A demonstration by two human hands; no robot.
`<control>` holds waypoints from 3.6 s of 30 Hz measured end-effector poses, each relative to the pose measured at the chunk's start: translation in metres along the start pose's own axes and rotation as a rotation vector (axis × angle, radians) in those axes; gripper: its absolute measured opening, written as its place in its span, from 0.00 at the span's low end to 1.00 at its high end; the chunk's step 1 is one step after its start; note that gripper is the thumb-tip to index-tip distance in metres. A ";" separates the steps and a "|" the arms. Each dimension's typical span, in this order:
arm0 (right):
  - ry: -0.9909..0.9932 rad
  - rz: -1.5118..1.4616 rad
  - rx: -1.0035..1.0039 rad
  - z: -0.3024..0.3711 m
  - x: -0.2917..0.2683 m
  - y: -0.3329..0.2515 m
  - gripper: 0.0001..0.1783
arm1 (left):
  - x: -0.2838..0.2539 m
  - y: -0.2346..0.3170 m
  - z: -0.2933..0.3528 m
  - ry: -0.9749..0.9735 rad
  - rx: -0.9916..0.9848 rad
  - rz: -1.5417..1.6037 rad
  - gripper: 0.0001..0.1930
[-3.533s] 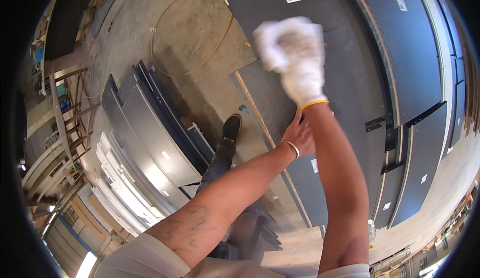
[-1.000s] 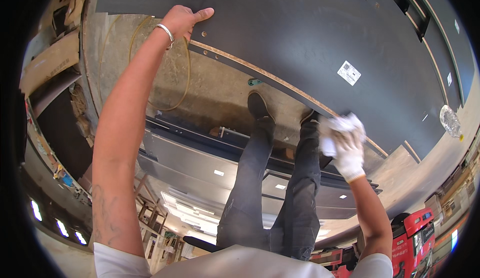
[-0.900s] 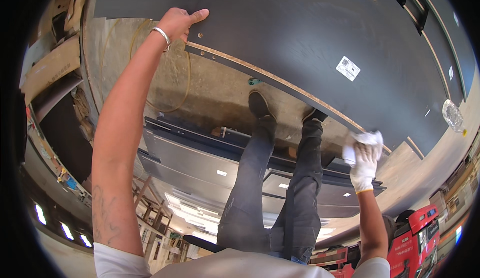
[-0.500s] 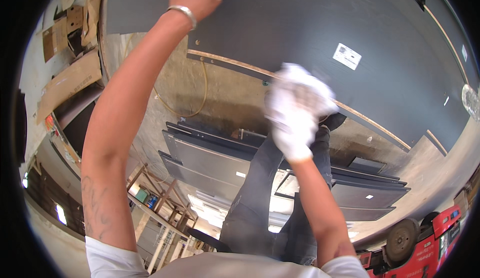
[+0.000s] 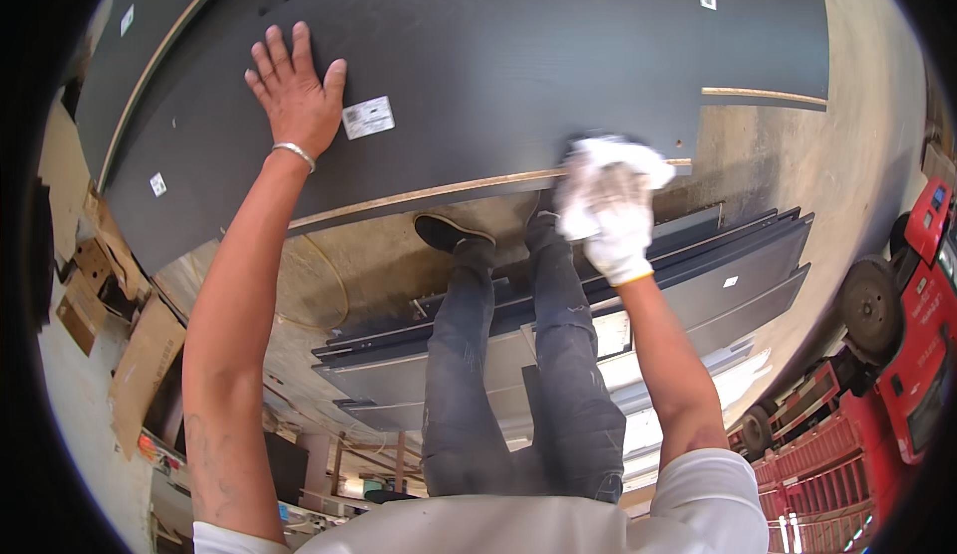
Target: The person wipes the surface of several dark rectangular panels with a white cloth, then uses a yellow-handled tool to scrape or pry along seams and edges. The person handles the panels one at a time, repositioning them as needed.
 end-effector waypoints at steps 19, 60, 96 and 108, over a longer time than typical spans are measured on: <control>0.360 -0.545 0.772 0.000 -0.008 0.023 0.27 | 0.041 0.186 -0.082 -0.058 0.057 -0.151 0.38; 0.213 -0.238 0.613 -0.157 -0.063 0.145 0.23 | 0.024 0.204 -0.086 -0.175 0.019 -0.119 0.43; -0.213 -0.460 0.727 -0.055 -0.019 0.061 0.35 | 0.027 0.200 -0.084 -0.136 0.046 -0.147 0.43; 0.096 -0.263 0.668 -0.013 -0.038 0.124 0.30 | 0.027 0.199 -0.086 -0.161 0.023 -0.121 0.45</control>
Point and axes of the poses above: each hand's wrist, its own z-axis away from the middle knuckle, its own x-axis out of the palm, y = z × x, the point moved 9 cm from there along -z, towards the middle knuckle, and after that the axes turned 1 degree about x, right-handed, at the moved point
